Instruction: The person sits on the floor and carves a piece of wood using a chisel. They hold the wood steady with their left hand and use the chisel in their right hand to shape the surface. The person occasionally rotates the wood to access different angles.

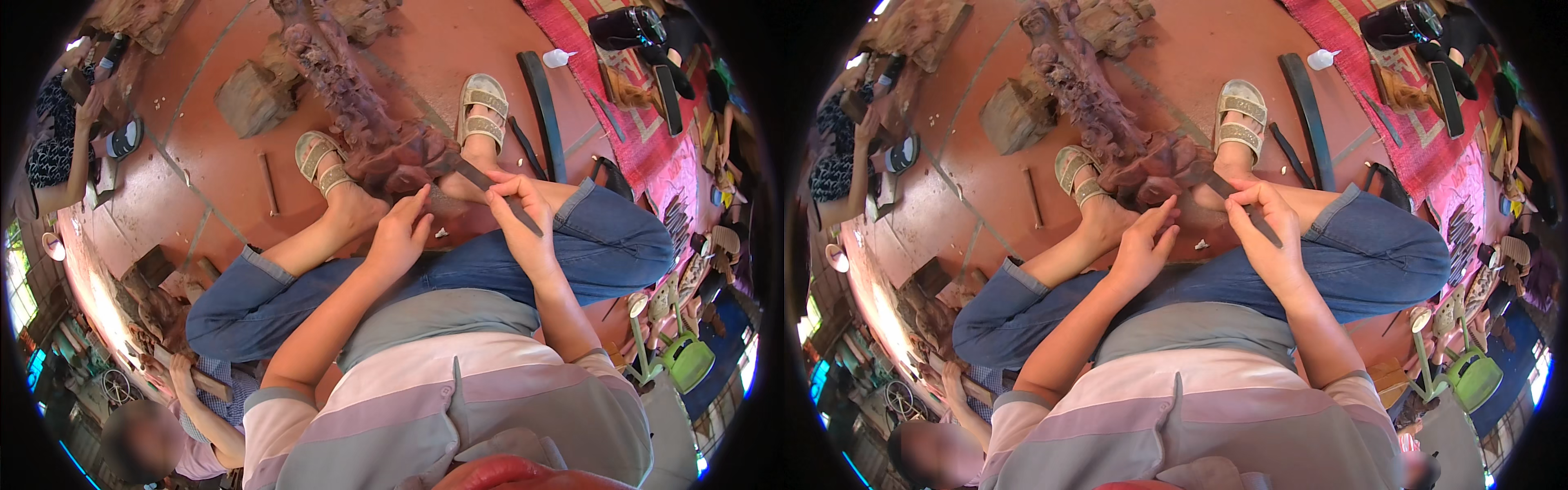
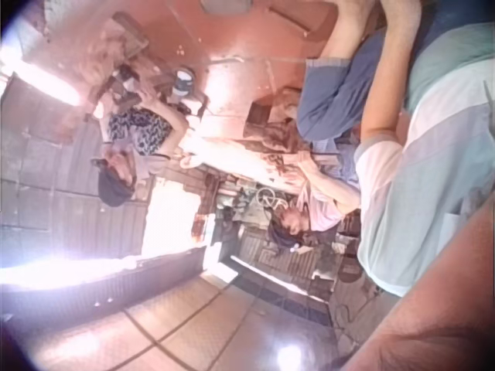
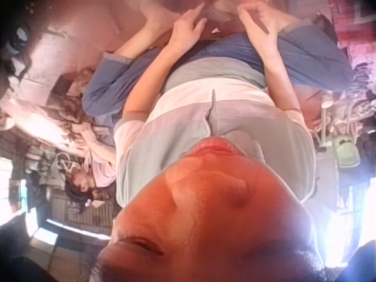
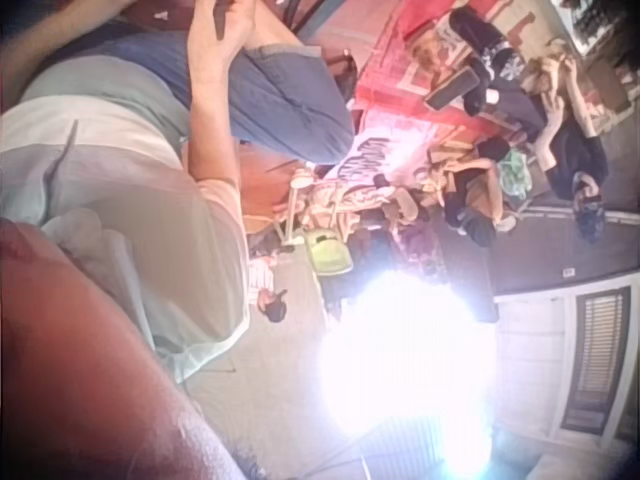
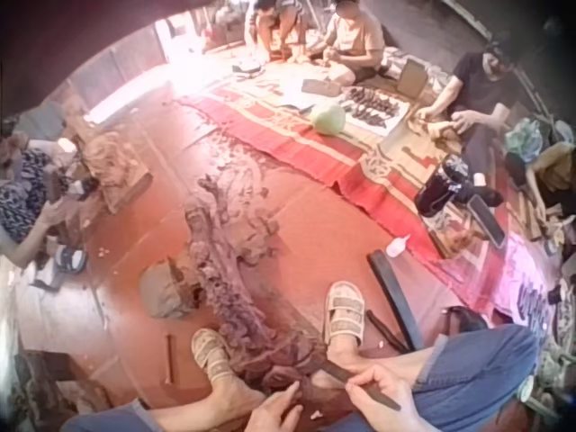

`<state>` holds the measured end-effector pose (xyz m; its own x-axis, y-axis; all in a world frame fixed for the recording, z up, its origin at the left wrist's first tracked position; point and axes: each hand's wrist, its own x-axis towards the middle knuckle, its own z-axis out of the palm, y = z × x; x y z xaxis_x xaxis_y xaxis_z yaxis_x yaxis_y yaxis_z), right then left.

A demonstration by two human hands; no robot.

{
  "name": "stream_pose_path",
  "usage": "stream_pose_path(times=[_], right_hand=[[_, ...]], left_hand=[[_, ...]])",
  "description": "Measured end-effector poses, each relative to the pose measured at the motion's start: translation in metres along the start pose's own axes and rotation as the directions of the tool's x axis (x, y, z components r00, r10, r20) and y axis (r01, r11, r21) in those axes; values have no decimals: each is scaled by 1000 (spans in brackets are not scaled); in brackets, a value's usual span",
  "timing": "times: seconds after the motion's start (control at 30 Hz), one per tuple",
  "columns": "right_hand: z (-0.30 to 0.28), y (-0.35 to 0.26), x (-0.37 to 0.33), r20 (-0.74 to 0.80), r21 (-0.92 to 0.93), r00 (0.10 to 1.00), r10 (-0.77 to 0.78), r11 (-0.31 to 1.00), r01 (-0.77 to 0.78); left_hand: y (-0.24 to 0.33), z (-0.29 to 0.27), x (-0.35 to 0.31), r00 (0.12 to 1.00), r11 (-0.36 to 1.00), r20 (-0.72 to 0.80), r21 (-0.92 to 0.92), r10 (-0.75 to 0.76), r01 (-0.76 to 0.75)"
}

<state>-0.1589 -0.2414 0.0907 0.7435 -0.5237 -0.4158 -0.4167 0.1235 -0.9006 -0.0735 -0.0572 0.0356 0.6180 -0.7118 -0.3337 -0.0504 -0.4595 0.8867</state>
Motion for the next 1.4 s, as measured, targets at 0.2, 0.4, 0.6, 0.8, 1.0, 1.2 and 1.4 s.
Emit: stream_pose_path(times=[0.2, 0.4, 0.6, 0.8, 1.0, 1.2, 1.4], right_hand=[[25, 13, 9, 25, -97, 979, -204, 974, 205], [29, 3, -11, 230, -409, 895, -383, 796, 446], [40, -9, -6, 204, -478, 908, -366, 772, 419], [43, -3, -26, 337, -614, 927, -166, 708, 349], [42, 9, -8, 248, -436, 896, -369, 783, 443], [33, 10, -14, 321, -421, 866, -385, 761, 494], [38, 17, -25, 359, -446, 883, -301, 776, 446]], left_hand=[[22, 6, 39, 892, 891, -182, 283, 413, -355], [-1, 17, 43, 868, 869, -198, 308, 456, -386], [8, 1, 60, 876, 881, -181, 258, 448, -397], [-7, 13, 37, 900, 897, -126, 218, 416, -384], [2, 2, 59, 864, 867, -181, 284, 469, -411], [-1, 1, 38, 889, 871, -110, 283, 445, -401], [-9, 9, 37, 865, 850, -154, 331, 477, -410]])
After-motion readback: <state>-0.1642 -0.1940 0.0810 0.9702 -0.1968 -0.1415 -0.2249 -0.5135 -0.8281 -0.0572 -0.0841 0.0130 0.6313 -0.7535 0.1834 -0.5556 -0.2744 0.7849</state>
